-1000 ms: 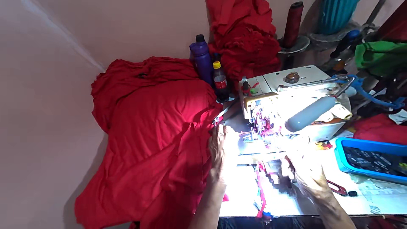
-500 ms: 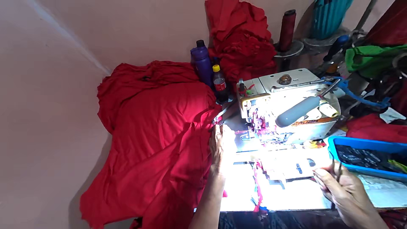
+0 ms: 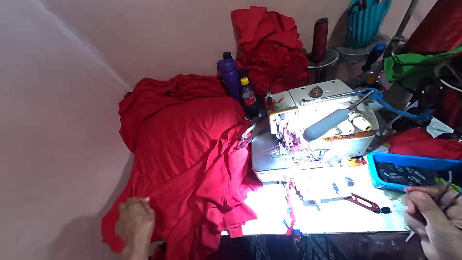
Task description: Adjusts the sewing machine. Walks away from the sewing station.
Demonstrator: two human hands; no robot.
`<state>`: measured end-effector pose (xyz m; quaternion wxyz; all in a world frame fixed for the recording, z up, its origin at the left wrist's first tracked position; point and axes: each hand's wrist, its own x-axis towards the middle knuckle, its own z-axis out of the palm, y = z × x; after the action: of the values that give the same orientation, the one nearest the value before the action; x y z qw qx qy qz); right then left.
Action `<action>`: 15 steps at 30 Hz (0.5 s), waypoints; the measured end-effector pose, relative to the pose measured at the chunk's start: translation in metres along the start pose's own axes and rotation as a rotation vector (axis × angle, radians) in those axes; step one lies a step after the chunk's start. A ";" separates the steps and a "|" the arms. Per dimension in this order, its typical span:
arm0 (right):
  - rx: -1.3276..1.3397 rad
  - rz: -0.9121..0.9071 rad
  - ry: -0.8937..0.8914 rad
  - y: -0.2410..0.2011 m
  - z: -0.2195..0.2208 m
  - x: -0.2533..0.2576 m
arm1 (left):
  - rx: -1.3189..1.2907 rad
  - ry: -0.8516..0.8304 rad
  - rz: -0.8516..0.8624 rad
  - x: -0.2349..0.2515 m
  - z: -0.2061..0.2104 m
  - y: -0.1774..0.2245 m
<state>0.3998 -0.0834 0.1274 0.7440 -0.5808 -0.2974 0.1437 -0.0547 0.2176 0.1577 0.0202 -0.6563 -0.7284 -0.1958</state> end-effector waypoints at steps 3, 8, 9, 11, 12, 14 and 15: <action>-0.020 0.029 -0.026 -0.008 -0.007 -0.009 | -0.085 -0.015 0.028 -0.008 -0.005 -0.018; -0.055 0.071 -0.078 -0.009 -0.008 -0.017 | -0.430 0.117 0.442 -0.043 -0.014 0.090; -0.054 0.070 -0.082 -0.008 -0.005 -0.017 | -0.518 0.097 0.533 -0.049 -0.010 0.123; -0.062 0.063 -0.103 -0.009 -0.002 -0.019 | -0.719 -0.015 0.673 -0.057 0.003 0.183; -0.066 0.057 -0.117 -0.008 -0.001 -0.021 | -0.794 -0.082 0.713 -0.060 0.010 0.210; -0.064 0.055 -0.134 -0.007 0.001 -0.023 | -0.834 -0.218 0.756 -0.065 0.019 0.251; -0.061 0.060 -0.136 -0.007 0.001 -0.024 | -0.796 -0.282 0.762 -0.066 0.022 0.266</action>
<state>0.3796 -0.0983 0.1274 0.6996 -0.6006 -0.3337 0.1960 0.2157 0.1783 0.1873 -0.2570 -0.8494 -0.3060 -0.3446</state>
